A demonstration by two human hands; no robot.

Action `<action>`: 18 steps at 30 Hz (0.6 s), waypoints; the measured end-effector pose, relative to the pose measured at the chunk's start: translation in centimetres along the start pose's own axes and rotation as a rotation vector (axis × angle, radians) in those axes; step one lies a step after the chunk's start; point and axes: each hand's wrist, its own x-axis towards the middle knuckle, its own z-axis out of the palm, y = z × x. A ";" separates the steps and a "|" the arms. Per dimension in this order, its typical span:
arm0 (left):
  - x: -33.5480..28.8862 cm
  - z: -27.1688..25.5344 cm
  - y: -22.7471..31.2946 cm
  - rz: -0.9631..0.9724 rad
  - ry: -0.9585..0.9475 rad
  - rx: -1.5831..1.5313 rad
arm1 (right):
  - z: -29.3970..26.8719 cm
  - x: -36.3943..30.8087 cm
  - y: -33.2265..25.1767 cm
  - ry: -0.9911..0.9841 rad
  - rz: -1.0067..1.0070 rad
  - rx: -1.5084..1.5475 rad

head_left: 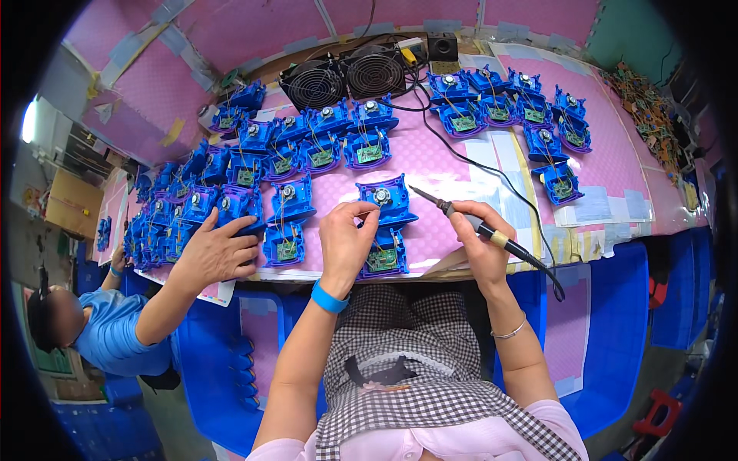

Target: Soldering electronic components onto blue circuit boards at an assembly line workbench.

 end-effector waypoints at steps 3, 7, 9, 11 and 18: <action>0.0 -0.1 0.3 -0.017 -0.009 -0.001 | -0.4 -0.2 0.4 0.044 0.029 0.001; -0.1 0.0 0.3 -0.033 -0.007 -0.008 | -0.8 -0.4 0.3 0.064 -0.061 -0.009; -0.1 -0.1 0.3 -0.037 -0.011 -0.003 | -0.9 -0.6 -0.1 0.077 -0.044 0.033; 0.0 -0.2 0.5 -0.039 -0.018 0.001 | -1.0 -0.8 -0.3 0.046 0.039 0.077; -1.0 -3.7 0.1 0.173 0.179 0.140 | -0.8 -0.8 -0.3 -0.064 0.143 0.127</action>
